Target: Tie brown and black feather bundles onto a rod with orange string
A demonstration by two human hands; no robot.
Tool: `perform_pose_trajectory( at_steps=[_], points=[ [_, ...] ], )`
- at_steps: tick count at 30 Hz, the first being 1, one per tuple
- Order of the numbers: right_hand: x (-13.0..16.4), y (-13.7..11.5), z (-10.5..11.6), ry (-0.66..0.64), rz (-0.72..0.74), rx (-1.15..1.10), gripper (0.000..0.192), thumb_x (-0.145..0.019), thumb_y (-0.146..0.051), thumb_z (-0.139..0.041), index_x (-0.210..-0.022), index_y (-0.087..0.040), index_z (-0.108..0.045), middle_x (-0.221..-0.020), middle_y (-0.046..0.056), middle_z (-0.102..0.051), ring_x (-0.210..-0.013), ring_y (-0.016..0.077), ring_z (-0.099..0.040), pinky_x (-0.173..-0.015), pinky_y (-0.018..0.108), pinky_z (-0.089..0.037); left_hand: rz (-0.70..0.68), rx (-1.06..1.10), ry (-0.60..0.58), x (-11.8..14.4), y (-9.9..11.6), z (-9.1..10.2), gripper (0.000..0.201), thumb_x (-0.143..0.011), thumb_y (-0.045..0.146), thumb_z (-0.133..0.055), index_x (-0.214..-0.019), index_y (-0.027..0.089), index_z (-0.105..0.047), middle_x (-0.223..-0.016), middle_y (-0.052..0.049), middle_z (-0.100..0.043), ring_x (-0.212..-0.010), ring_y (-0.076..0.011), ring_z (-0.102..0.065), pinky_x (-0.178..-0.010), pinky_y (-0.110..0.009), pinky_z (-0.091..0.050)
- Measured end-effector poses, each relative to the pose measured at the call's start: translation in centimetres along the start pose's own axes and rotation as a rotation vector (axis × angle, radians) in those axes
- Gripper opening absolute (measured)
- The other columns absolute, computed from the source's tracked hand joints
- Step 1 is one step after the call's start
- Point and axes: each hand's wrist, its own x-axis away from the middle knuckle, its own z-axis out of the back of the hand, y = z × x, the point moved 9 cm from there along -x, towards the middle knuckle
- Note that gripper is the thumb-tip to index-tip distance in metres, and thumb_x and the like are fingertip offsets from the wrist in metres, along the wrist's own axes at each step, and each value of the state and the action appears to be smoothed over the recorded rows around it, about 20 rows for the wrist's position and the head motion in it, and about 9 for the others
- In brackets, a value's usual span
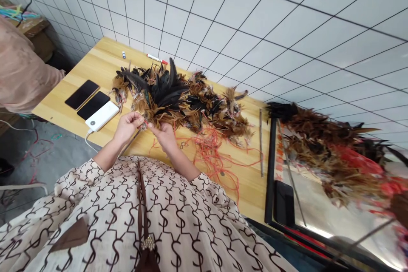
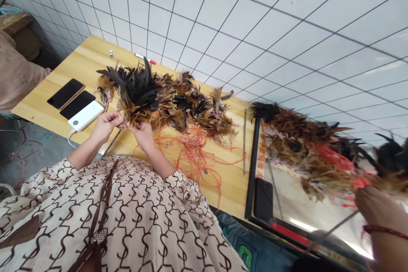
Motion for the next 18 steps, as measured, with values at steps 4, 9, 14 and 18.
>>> perform_pose_trajectory(
  at_steps=[4, 9, 14, 18],
  points=[
    [-0.4, 1.5, 0.6, 0.053, -0.009, 0.043, 0.041, -0.063, -0.055, -0.069, -0.068, -0.015, -0.059, -0.058, -0.002, -0.052, -0.061, 0.0118, -0.047, -0.056, 0.025, -0.039, 0.004, -0.083, -0.049, 0.4, -0.1, -0.1, 0.02, -0.057, 0.028, -0.073, -0.056, 0.017, -0.056, -0.049, 0.002, -0.057, -0.046, -0.009, -0.05, -0.05, -0.022, -0.041],
    [-0.6, 2.7, 0.7, 0.106, -0.028, 0.048, 0.04, -0.068, -0.052, -0.067, -0.08, -0.014, -0.064, -0.063, 0.001, -0.06, -0.065, 0.0145, -0.053, -0.06, 0.027, -0.044, -0.053, -0.135, -0.041, 1.0, 0.1, 0.1, 0.02, -0.059, 0.028, -0.072, -0.059, 0.017, -0.055, -0.054, 0.002, -0.059, -0.051, -0.0098, -0.053, -0.053, -0.023, -0.043],
    [-0.4, 1.9, 0.3, 0.073, 0.005, 0.002, 0.038, -0.071, -0.048, -0.064, -0.086, -0.014, -0.066, -0.07, 0.004, -0.064, -0.073, 0.017, -0.057, -0.065, 0.029, -0.047, -0.092, -0.11, -0.031, 1.6, 0.2, 0.2, 0.022, -0.058, 0.028, -0.073, -0.064, 0.017, -0.055, -0.056, 0.002, -0.06, -0.052, -0.0094, -0.053, -0.055, -0.023, -0.043],
    [-0.3, 1.4, 0.1, 0.064, 0.012, -0.028, 0.033, -0.072, -0.045, -0.063, -0.083, -0.014, -0.065, -0.073, 0.005, -0.065, -0.076, 0.0176, -0.059, -0.069, 0.03, -0.048, -0.118, -0.121, -0.042, 1.6, 0.1, 0.3, 0.024, -0.056, 0.026, -0.076, -0.065, 0.018, -0.055, -0.054, 0.004, -0.056, -0.051, -0.0082, -0.05, -0.053, -0.022, -0.041]
  ],
)
